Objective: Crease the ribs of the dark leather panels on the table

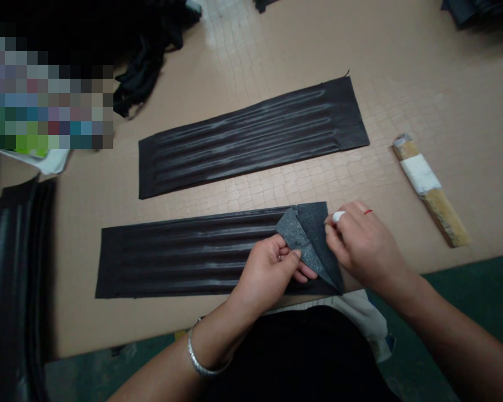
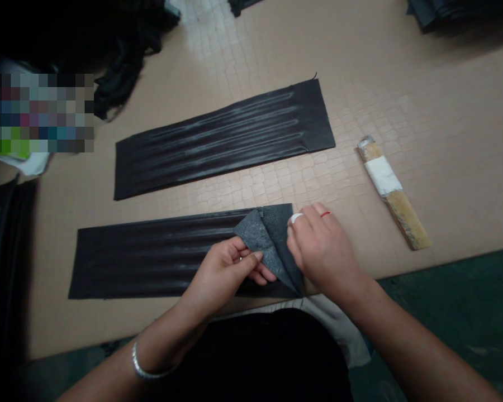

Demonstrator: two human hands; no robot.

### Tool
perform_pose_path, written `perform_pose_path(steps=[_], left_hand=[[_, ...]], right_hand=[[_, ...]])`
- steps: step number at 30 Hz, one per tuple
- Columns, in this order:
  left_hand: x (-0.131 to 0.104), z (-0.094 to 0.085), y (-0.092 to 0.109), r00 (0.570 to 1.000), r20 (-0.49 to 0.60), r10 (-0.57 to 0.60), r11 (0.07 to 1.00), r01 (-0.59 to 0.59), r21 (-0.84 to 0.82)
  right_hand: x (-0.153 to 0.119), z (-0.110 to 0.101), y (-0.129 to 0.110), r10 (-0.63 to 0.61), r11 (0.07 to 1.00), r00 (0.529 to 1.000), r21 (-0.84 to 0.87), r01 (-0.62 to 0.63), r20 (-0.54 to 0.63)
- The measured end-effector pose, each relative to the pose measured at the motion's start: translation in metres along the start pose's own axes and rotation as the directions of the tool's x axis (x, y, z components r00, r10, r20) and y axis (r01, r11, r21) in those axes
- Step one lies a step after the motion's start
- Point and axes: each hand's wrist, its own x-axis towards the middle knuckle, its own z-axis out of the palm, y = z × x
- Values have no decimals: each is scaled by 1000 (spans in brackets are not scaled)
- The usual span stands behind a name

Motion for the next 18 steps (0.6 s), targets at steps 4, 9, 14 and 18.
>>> perform_pose_path(steps=[4,9,14,18], left_hand=[[-1,-2,-1,999,11,-36,999,36,-6],[-3,1,0,1000,10,1,1000,-1,6],[-4,4,1,999,-11,33,999,-33,25],[-3,6,2,998,-27,51,998,-49,40]], right_hand=[[1,-12,0,-5,992,1000,124,9,-30],[4,-15,-21,-76,979,997,194,69,28],[4,-13,-25,-103,983,993,159,94,54],[2,-14,-23,-126,986,986,125,112,106]])
